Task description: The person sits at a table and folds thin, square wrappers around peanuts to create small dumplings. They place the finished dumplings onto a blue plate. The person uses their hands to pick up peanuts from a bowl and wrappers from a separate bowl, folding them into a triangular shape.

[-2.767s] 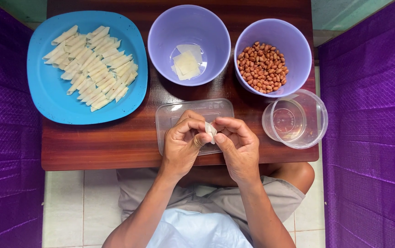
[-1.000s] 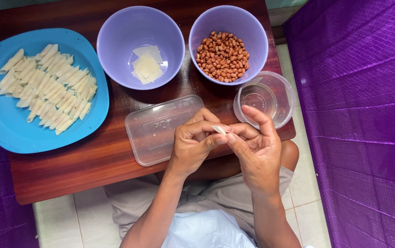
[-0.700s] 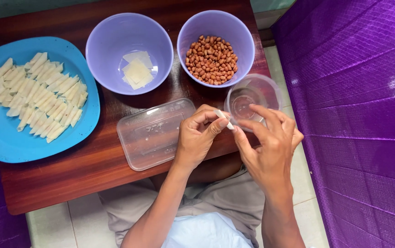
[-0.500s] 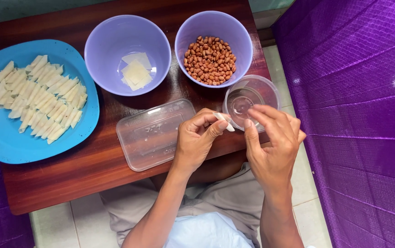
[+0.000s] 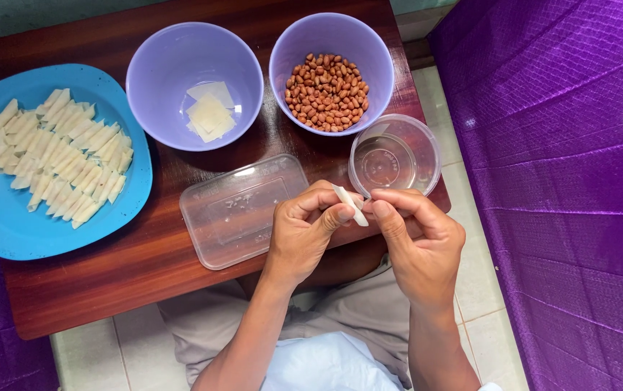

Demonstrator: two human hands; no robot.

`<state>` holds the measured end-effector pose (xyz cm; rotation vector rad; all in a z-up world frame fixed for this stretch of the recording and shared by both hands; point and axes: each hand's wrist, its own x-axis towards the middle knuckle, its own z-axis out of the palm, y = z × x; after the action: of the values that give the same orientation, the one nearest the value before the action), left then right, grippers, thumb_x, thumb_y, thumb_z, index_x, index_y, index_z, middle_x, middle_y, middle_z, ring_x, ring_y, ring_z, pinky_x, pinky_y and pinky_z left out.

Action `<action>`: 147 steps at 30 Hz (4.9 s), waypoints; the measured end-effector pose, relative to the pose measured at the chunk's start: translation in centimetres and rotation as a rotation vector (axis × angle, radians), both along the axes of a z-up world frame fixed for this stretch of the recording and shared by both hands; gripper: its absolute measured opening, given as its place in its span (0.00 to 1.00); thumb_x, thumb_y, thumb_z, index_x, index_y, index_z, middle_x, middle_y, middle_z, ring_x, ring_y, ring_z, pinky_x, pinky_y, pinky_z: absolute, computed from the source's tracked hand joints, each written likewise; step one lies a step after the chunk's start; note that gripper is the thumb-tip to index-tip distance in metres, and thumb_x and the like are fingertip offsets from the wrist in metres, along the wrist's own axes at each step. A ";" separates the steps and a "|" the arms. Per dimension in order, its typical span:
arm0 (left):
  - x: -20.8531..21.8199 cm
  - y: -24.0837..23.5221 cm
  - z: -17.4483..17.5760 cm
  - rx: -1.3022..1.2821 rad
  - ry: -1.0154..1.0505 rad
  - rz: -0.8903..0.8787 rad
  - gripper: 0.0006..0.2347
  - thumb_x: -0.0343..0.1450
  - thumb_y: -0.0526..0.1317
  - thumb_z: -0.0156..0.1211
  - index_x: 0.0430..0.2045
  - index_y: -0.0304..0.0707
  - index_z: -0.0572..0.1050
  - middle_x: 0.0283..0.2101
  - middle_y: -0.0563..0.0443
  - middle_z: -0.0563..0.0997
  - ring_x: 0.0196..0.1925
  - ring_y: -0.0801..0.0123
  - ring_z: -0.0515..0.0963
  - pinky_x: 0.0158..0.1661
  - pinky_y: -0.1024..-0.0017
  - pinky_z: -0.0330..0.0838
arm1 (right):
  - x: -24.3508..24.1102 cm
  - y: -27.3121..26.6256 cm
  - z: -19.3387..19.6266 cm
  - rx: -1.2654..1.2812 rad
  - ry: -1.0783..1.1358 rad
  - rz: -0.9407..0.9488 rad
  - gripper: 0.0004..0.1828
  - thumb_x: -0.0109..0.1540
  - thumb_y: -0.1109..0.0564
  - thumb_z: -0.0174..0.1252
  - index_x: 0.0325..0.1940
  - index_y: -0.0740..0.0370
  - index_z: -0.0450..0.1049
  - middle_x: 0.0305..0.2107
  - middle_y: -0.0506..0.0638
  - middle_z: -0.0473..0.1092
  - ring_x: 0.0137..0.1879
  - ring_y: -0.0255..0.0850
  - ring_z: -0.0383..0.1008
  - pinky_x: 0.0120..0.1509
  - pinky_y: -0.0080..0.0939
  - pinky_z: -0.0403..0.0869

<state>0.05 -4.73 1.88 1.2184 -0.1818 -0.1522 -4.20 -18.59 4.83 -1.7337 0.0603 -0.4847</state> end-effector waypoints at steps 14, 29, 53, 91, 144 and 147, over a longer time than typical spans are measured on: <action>-0.1 0.6 0.0 0.012 -0.072 -0.018 0.06 0.69 0.38 0.69 0.27 0.32 0.83 0.29 0.46 0.83 0.32 0.74 0.78 0.39 0.74 0.76 | 0.3 -0.1 0.1 0.043 -0.004 0.056 0.06 0.60 0.69 0.68 0.41 0.72 0.81 0.29 0.58 0.76 0.35 0.35 0.72 0.39 0.36 0.76; -0.1 0.9 -0.4 0.021 -0.123 0.010 0.06 0.67 0.37 0.71 0.27 0.32 0.83 0.30 0.46 0.83 0.34 0.73 0.80 0.40 0.75 0.75 | 0.6 0.1 1.7 -0.252 -0.200 0.093 0.05 0.59 0.70 0.68 0.39 0.69 0.83 0.26 0.56 0.78 0.28 0.38 0.75 0.33 0.36 0.77; -0.8 3.4 -2.0 -0.140 -0.181 0.192 0.09 0.64 0.40 0.74 0.27 0.32 0.82 0.27 0.46 0.76 0.29 0.77 0.71 0.34 0.79 0.70 | 0.2 4.3 -2.8 0.512 0.175 0.137 0.10 0.59 0.70 0.66 0.43 0.77 0.77 0.33 0.65 0.79 0.35 0.37 0.77 0.42 0.39 0.81; -1.2 6.1 -1.4 -0.066 -0.340 0.210 0.11 0.60 0.39 0.78 0.30 0.36 0.83 0.27 0.48 0.78 0.29 0.75 0.72 0.34 0.76 0.70 | 0.3 4.7 -3.5 0.556 0.055 0.503 0.06 0.61 0.71 0.62 0.41 0.78 0.77 0.34 0.68 0.73 0.35 0.43 0.73 0.40 0.40 0.74; -2.8 14.6 -3.2 0.009 -0.127 0.238 0.07 0.70 0.39 0.69 0.24 0.35 0.82 0.20 0.52 0.75 0.25 0.80 0.69 0.28 0.79 0.66 | 1.5 14.4 -6.4 0.762 0.196 0.366 0.25 0.60 0.72 0.61 0.62 0.69 0.71 0.36 0.68 0.78 0.48 0.51 0.81 0.55 0.44 0.78; -3.0 15.7 -3.4 0.008 -0.124 0.258 0.06 0.70 0.37 0.69 0.25 0.34 0.82 0.20 0.52 0.73 0.25 0.80 0.67 0.27 0.79 0.65 | 2.0 15.3 -6.6 0.747 0.199 0.373 0.24 0.60 0.72 0.62 0.61 0.69 0.71 0.36 0.69 0.78 0.46 0.53 0.82 0.52 0.45 0.79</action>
<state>-2.91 10.96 -1.55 1.2488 -0.1305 0.1478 -2.16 -3.33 -1.73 -1.0157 0.0494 0.0059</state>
